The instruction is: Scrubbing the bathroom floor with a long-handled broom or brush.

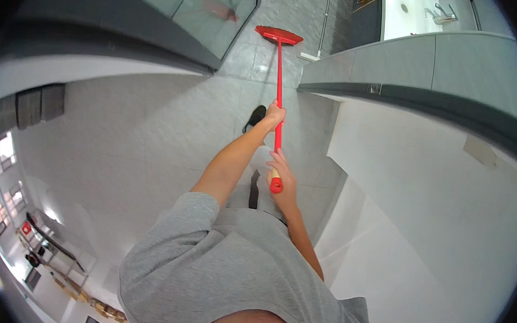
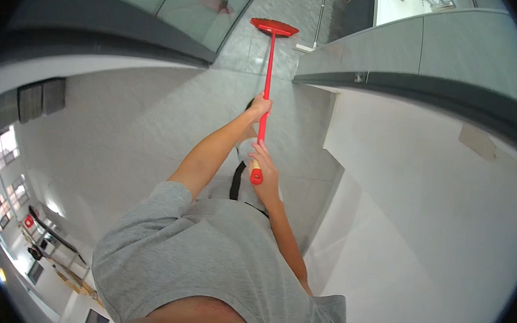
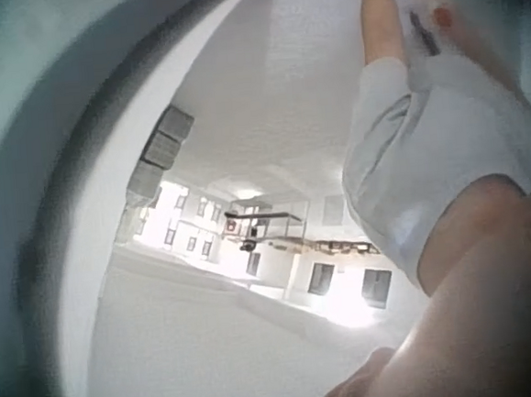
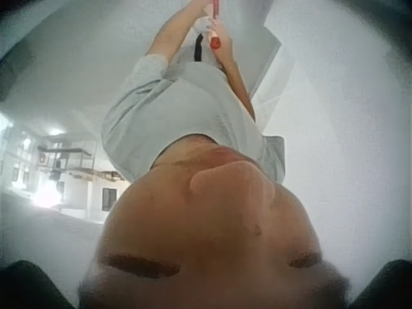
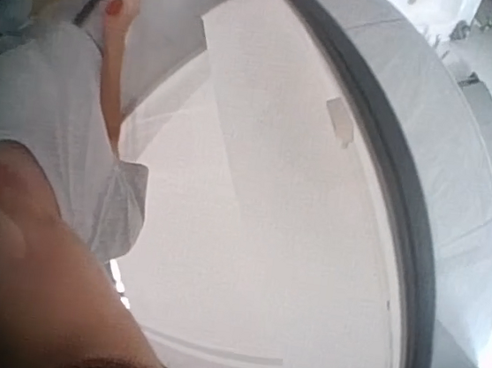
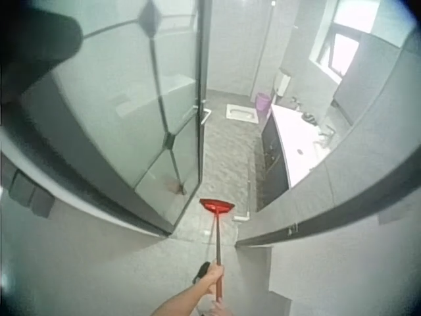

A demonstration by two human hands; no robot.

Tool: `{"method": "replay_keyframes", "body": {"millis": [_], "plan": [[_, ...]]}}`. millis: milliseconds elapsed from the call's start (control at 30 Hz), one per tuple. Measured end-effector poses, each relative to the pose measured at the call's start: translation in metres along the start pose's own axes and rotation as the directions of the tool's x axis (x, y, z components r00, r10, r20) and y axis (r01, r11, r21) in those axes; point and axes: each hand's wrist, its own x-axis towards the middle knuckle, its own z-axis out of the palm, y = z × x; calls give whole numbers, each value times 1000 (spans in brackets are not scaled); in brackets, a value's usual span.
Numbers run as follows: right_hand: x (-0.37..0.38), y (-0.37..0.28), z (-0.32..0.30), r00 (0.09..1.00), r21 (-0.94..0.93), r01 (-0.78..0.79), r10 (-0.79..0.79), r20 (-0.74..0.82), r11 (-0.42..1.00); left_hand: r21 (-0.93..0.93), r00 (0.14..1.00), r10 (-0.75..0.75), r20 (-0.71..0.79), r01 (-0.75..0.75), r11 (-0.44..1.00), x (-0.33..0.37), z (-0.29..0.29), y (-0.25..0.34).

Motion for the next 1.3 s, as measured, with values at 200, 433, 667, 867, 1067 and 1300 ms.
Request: {"method": "replay_keyframes", "body": {"millis": [200, 433, 667, 867, 1067, 1300], "plan": [[142, -10, -36, 996, 49, -48, 52, -68, 998, -50, 998, -40, 53, 42, 998, 86, 18, 122], [291, -3, -62, 990, 47, -79, 84, -117, 996, -60, 998, -51, 43, 54, 997, 169, 44, 248], [475, -11, -104, 985, 40, -59, 65, -162, 997, -38, 992, -47, 117, 52, 998, 270, 66, 408], [623, -26, -137, 986, 54, -69, 76, -148, 996, -53, 983, -94, 160, 104, 993, 352, 78, 534], [734, -3, -182, 992, 29, -52, 55, -117, 998, -126, 969, -156, 193, 183, 975, 405, 112, 637], [870, 22, -254, 999, -21, -33, 33, -38, 999, -179, 961, -155, 227, 198, 964, 487, 158, 757]]}}
